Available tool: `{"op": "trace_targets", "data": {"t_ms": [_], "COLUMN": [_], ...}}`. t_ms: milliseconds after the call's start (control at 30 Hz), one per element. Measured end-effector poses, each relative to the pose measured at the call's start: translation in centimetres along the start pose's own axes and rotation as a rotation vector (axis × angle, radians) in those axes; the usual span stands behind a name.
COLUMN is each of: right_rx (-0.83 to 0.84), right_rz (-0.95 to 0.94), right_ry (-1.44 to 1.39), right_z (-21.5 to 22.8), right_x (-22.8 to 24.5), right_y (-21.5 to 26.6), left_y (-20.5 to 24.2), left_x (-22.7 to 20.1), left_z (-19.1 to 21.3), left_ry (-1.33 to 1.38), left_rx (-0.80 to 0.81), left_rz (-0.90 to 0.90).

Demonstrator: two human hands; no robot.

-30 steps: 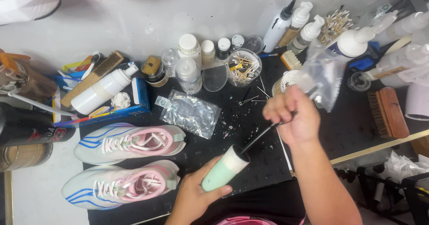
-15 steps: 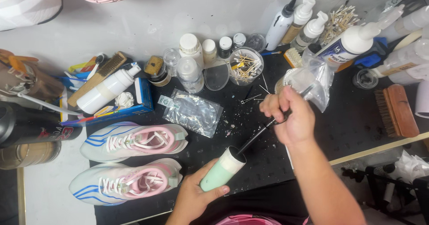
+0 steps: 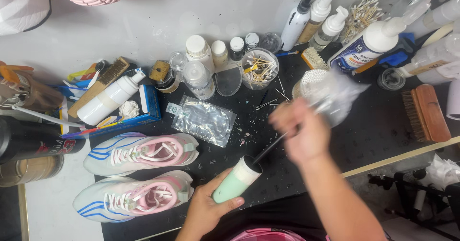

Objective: The person stuffs plastic bags into the toe boxes of two pairs of sneakers to maintain their shape. They handle a light green cylindrical container and a plastic bag, then place the bag into the shoes. The person also adjusts the laces and positions the shoes on the workbench.

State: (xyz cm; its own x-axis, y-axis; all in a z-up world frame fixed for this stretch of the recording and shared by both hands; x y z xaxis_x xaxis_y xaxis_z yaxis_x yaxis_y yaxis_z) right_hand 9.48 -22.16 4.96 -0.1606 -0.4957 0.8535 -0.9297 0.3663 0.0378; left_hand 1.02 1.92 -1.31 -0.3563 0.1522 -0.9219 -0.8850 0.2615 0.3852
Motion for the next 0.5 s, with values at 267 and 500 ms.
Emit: {"op": "trace_targets", "data": {"t_ms": [267, 500], "right_rx": [0.304, 0.252], "right_rz": [-0.289, -0.266], "right_ry": [-0.022, -0.212], "right_z": [-0.3, -1.5], "right_x": [-6.1, -3.2], "right_y": [3.6, 2.6], "left_y": [0.5, 1.2], "left_x": [0.5, -1.7], "left_z": [0.3, 1.5], "left_ry": [-0.050, -0.189], "left_rx": [-0.079, -0.254], "left_rz": [-0.100, -0.412]}}
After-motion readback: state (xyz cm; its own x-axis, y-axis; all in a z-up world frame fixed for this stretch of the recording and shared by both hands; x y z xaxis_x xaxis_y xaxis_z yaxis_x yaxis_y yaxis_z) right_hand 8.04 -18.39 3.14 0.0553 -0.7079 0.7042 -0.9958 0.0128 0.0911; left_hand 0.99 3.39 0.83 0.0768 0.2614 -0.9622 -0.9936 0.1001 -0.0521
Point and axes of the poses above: each hand's wrist, its own y-axis away from the middle knuckle, its own z-axis out of the back of the hand, x = y × z, the point moved 7 cm from there along -y, towards the middle knuckle, and after that the axes turned 9 degrees about -x, right-handed, at the moved point
